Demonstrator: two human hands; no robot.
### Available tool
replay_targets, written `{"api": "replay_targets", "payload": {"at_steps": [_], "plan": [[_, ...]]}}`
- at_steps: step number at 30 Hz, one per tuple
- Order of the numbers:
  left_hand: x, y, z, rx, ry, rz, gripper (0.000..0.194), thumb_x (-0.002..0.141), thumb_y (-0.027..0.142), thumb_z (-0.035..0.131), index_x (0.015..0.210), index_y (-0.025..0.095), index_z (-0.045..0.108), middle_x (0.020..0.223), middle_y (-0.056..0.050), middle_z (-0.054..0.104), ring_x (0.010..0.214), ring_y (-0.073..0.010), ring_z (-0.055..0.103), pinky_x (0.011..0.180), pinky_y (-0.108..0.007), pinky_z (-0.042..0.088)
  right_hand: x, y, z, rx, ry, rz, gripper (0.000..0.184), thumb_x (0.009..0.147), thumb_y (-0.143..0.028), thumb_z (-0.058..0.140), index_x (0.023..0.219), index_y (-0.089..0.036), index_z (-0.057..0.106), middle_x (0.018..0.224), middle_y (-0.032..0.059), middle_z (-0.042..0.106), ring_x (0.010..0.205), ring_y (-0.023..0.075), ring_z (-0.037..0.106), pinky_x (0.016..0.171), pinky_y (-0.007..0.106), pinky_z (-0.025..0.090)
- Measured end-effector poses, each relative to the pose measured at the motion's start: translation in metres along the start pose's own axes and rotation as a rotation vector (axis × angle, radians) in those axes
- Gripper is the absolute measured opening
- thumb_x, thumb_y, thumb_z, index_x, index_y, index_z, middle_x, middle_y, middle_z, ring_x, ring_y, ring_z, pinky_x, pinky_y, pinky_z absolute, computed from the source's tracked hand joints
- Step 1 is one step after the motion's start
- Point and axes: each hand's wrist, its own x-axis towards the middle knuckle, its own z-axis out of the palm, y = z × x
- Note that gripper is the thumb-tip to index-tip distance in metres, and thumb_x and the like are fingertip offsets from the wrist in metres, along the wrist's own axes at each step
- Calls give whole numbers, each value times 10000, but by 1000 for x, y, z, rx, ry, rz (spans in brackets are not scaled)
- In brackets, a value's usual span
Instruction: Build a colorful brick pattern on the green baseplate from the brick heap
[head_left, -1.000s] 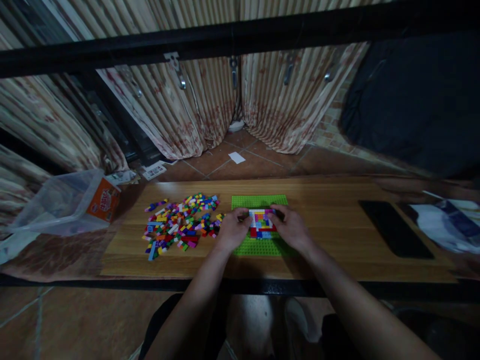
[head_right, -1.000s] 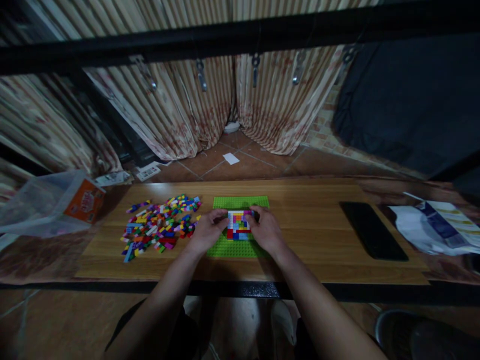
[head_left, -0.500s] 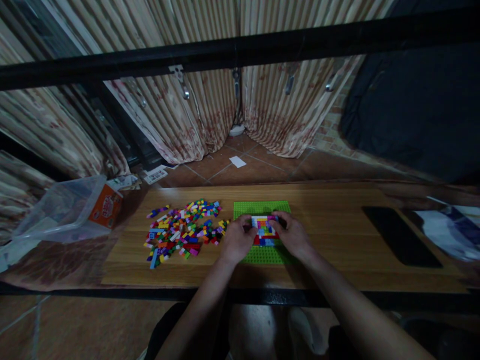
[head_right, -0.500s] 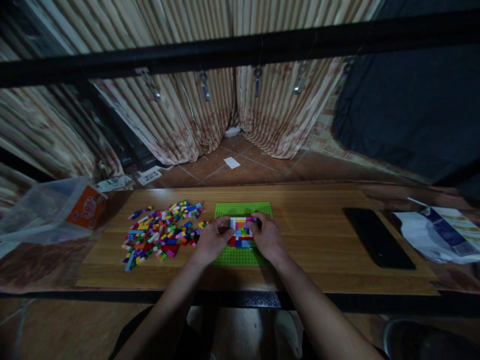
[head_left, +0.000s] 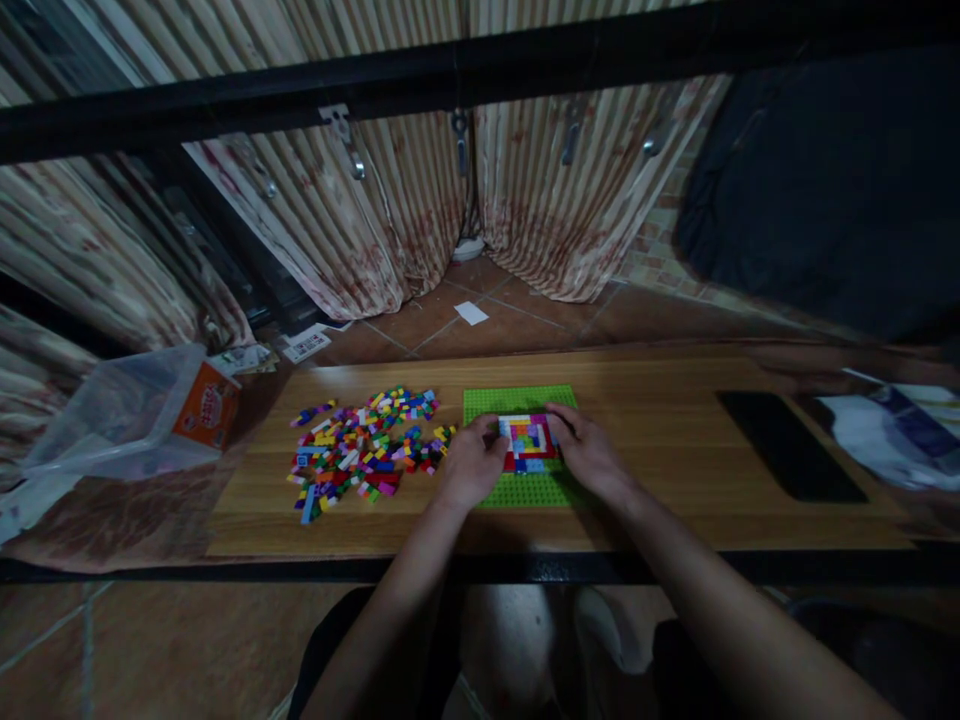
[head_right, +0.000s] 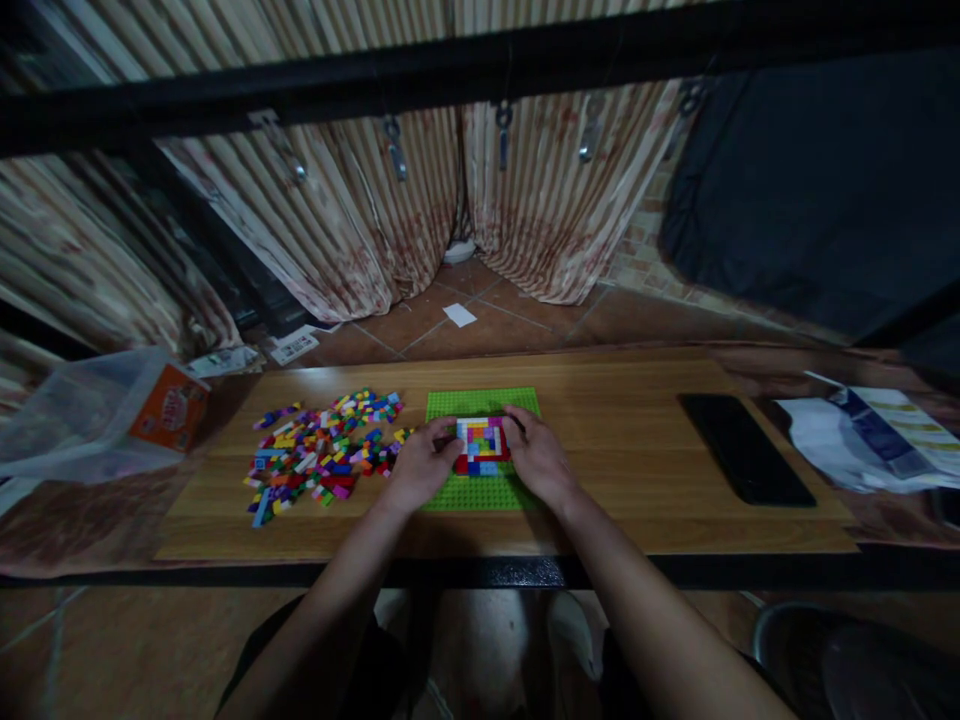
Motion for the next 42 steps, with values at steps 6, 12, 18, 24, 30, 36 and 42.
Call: {"api": "replay_targets", "payload": {"at_steps": [6,12,18,24,30,36,42], "plan": [[2,-3,1,32,-1,7,355,830,217,552,1174,148,604,948,-76,732,832,-185,683,767,-289,531,4,13,-1,225,-56,60,402,787,-286,573,1182,-240,628,1150,71,683,1064,234,628,974,443,467],[0,-1,0,24,-18,7,341,824,194,550,1156,148,613,940,-67,735,812,-172,685,750,-268,527,4,13,-4,299,-150,95,496,701,-208,628,1196,-237,614,1148,56,683,1045,226,634,977,427,467],[0,0,0,34,-18,19,321,827,199,558,1138,153,623,943,-73,737,828,-179,685,759,-282,528,6,12,-3,269,-157,107,518,696,-193,611,1214,-210,604,1153,71,679,1040,234,636,953,426,486],[-2,4,0,61,-23,-3,329,833,204,550,1154,165,612,967,-73,734,843,-179,685,780,-286,529,7,12,-3,255,-159,121,519,691,-217,627,1210,-221,606,1164,70,679,1018,232,646,928,417,499],[-6,11,-2,104,-27,-57,360,833,211,554,1185,158,605,1048,-87,718,933,-188,671,855,-296,516,7,16,-4,250,-159,117,516,689,-247,640,1203,-214,610,1178,80,672,1050,248,633,959,439,478],[-8,13,-3,120,-40,-55,364,842,227,539,1193,153,604,1033,-89,722,929,-202,670,873,-319,516,7,19,-6,235,-173,89,467,705,-274,657,1170,-240,638,1140,56,693,1024,252,644,954,444,483],[-11,12,-3,80,-28,-27,342,837,209,543,1166,164,626,1022,-82,726,899,-197,678,842,-308,529,7,18,-9,172,-180,81,456,715,-285,637,1168,-230,644,1071,59,714,940,258,665,876,445,519]]}}
